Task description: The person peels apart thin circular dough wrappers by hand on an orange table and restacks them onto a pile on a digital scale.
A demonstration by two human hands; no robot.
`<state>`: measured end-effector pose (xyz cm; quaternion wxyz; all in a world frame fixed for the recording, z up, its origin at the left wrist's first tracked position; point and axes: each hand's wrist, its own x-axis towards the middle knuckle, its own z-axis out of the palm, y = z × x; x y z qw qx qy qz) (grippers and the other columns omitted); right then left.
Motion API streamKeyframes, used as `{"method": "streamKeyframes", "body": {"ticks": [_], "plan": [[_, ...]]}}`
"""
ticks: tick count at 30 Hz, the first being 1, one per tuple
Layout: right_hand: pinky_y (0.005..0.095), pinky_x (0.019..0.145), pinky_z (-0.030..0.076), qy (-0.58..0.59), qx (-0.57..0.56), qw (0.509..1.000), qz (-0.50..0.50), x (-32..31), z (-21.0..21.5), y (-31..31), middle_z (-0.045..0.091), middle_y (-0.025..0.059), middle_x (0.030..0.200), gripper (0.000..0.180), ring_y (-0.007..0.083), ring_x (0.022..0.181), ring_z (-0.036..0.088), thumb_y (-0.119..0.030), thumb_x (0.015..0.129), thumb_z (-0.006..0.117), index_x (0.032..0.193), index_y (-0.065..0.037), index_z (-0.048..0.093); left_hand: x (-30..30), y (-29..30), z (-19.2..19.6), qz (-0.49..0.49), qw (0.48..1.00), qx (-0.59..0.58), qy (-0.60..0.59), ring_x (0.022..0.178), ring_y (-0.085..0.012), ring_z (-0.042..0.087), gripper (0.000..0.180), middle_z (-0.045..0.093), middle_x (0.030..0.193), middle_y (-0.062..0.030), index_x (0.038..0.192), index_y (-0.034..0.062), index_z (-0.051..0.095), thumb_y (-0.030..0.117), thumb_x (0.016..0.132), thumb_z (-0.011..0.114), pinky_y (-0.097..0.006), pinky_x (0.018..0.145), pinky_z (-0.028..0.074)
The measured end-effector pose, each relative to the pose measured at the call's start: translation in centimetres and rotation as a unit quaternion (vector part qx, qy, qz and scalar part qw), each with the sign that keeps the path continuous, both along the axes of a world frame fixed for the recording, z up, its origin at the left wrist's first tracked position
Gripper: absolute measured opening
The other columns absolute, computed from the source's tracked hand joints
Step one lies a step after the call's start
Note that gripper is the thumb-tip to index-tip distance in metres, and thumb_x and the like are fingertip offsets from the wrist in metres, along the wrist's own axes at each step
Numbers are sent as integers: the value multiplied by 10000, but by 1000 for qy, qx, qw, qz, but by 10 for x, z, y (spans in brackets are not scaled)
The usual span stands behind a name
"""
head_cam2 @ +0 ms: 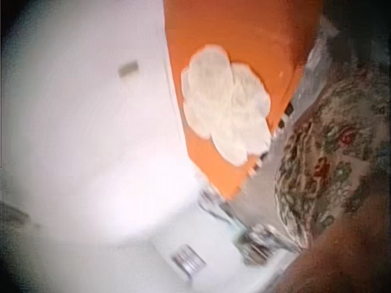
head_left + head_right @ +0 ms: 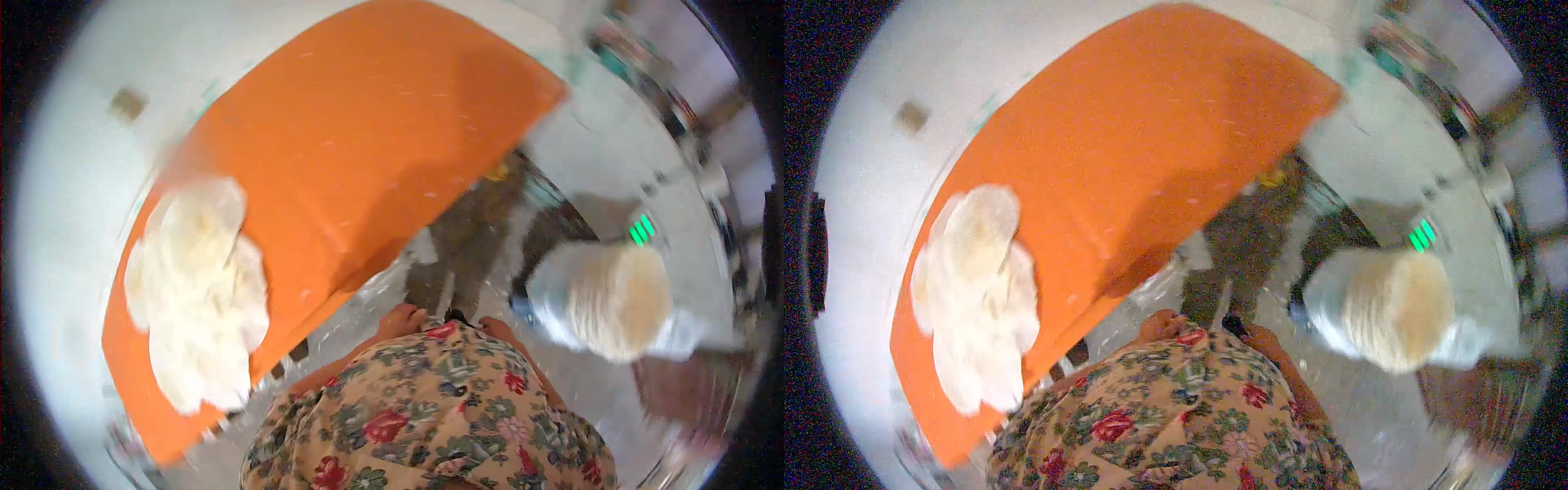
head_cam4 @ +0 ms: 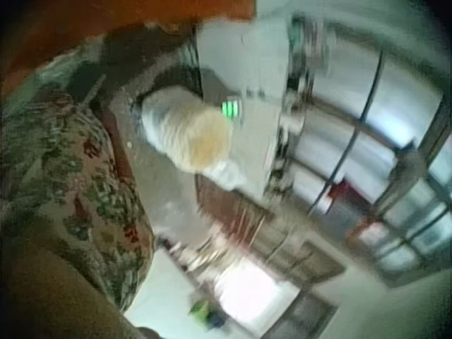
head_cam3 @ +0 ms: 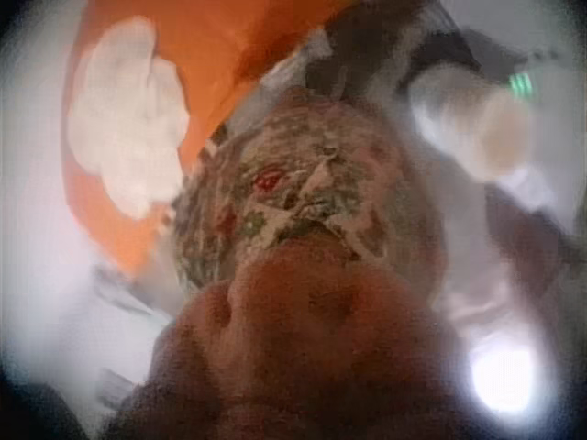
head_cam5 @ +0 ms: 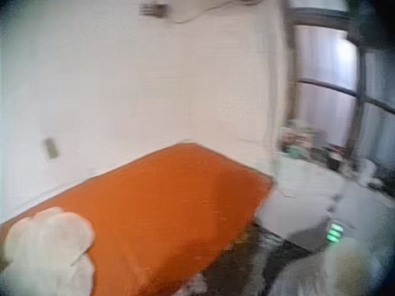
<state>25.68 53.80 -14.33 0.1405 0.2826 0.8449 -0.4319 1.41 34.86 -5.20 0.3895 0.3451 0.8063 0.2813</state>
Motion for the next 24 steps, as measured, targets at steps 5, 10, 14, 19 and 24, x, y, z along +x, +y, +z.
{"method": "streamKeyframes", "body": {"ticks": [5, 10, 14, 19, 24], "plan": [[437, 615, 441, 29, 18, 992, 118, -55, -7, 46, 584, 204, 801, 409, 348, 707, 567, -393, 827, 540, 972, -10, 550, -15, -18, -17, 135, 991, 4, 2, 822, -394, 553, 499, 583, 873, -212, 853, 37, 604, 514, 835, 458, -449, 697, 437], [351, 680, 478, 31, 115, 970, 213, -145, 47, 103, 619, 152, 898, 325, 285, 802, 614, -295, 826, 567, 991, -15, 574, -7, -9, -19, 231, 972, 18, -47, 754, -360, 569, 484, 586, 801, -202, 866, 32, 589, 503, 836, 478, -452, 645, 428], [354, 674, 467, 103, 39, 971, 211, -228, 95, 86, 602, 153, 846, 307, 262, 782, 606, -271, 824, 563, 988, -11, 557, 19, -30, -34, 355, 933, -9, -54, 719, -339, 571, 464, 590, 787, -189, 851, 29, 585, 488, 822, 522, -425, 626, 432], [400, 764, 453, 91, 4, 924, 371, -321, 109, 50, 580, 208, 1003, 403, 330, 904, 574, -251, 833, 556, 1129, 15, 494, 24, -61, -13, 513, 833, 116, -175, 721, -182, 575, 365, 607, 790, -100, 903, 14, 584, 373, 844, 560, -356, 609, 443], [425, 824, 438, 265, 114, 843, 455, -394, 161, -42, 557, 232, 1059, 393, 374, 985, 534, -212, 822, 553, 1134, 17, 481, 9, -117, 10, 653, 685, 275, -171, 738, -128, 557, 338, 601, 824, -64, 919, -10, 576, 322, 859, 553, -291, 667, 443]]}}
